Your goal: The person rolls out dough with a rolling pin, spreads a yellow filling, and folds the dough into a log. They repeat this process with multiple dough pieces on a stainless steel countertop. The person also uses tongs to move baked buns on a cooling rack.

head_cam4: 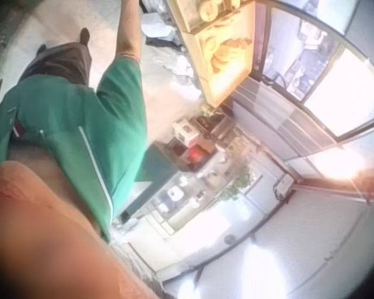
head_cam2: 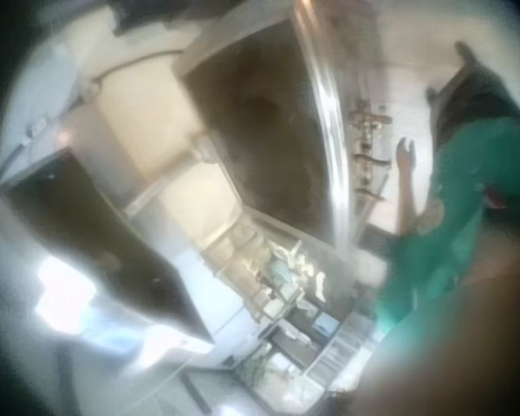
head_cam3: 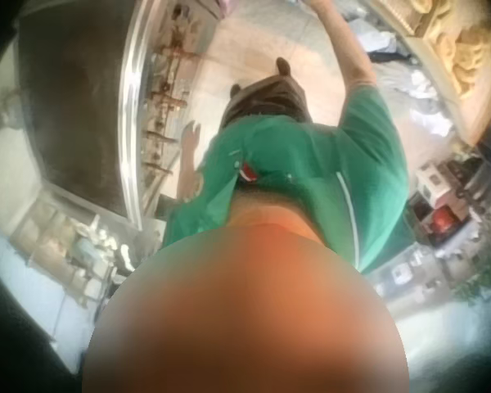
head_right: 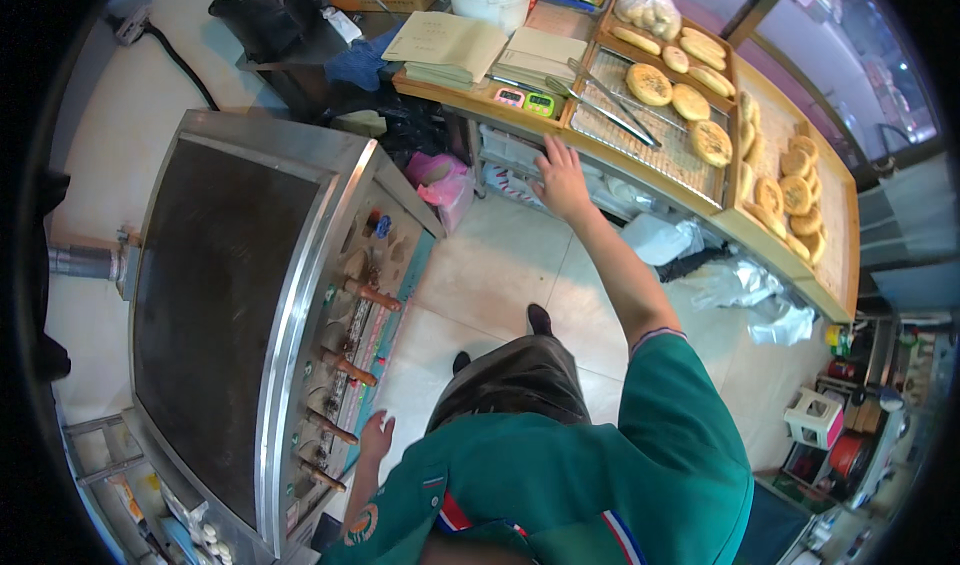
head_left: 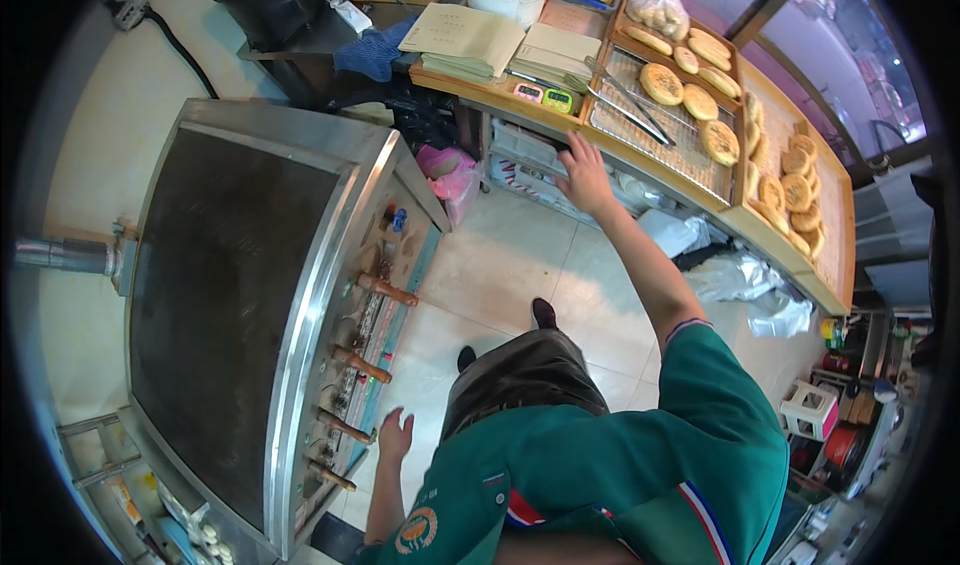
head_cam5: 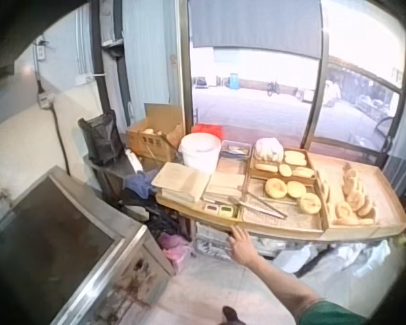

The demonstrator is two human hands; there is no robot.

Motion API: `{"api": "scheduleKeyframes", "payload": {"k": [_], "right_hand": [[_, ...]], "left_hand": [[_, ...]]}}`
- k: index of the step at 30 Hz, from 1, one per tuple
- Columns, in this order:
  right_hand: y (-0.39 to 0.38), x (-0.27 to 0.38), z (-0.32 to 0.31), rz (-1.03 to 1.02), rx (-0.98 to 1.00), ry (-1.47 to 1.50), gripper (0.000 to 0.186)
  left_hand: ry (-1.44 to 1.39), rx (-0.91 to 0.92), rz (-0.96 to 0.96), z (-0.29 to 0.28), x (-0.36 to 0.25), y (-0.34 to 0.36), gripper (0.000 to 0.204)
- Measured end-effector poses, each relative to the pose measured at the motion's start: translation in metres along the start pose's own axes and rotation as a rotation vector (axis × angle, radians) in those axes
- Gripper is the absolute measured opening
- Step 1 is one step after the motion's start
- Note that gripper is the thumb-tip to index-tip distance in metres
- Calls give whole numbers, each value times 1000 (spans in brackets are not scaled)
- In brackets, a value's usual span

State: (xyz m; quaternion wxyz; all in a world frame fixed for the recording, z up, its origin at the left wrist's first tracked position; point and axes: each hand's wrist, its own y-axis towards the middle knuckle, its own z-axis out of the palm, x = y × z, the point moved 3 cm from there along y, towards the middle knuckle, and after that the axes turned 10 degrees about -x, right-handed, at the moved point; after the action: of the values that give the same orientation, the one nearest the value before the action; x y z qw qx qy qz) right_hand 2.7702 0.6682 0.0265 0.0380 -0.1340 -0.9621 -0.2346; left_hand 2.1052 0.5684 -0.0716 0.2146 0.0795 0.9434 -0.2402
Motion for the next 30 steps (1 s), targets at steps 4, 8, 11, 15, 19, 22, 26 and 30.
{"api": "scheduleKeyframes", "payload": {"k": [4, 8, 11, 15, 19, 22, 26, 30], "right_hand": [[75, -44, 35, 76, 146, -30, 39], [93, -61, 31, 64, 208, 55, 33], [90, -99, 12, 56, -3, 184, 38], [66, -181, 12, 123, -197, -134, 53], [57, -257, 25, 57, -115, -451, 70], [63, -296, 29, -27, -28, -346, 81], [66, -298, 30, 177, 145, -196, 73], [25, -218, 8, 155, -78, 20, 44]], "left_hand": [[6, 122, -238, 57, -30, -57, 47], [-44, 202, -160, 103, -88, -91, 47], [-125, 116, -237, 114, -125, -96, 45], [-70, 104, -332, 128, -151, -104, 48], [88, 317, -449, 146, -134, -127, 67], [128, 245, -521, 151, -88, -136, 61], [118, 12, -650, 154, 6, -148, 62], [-133, -731, -837, 114, 133, -167, 80]]}}
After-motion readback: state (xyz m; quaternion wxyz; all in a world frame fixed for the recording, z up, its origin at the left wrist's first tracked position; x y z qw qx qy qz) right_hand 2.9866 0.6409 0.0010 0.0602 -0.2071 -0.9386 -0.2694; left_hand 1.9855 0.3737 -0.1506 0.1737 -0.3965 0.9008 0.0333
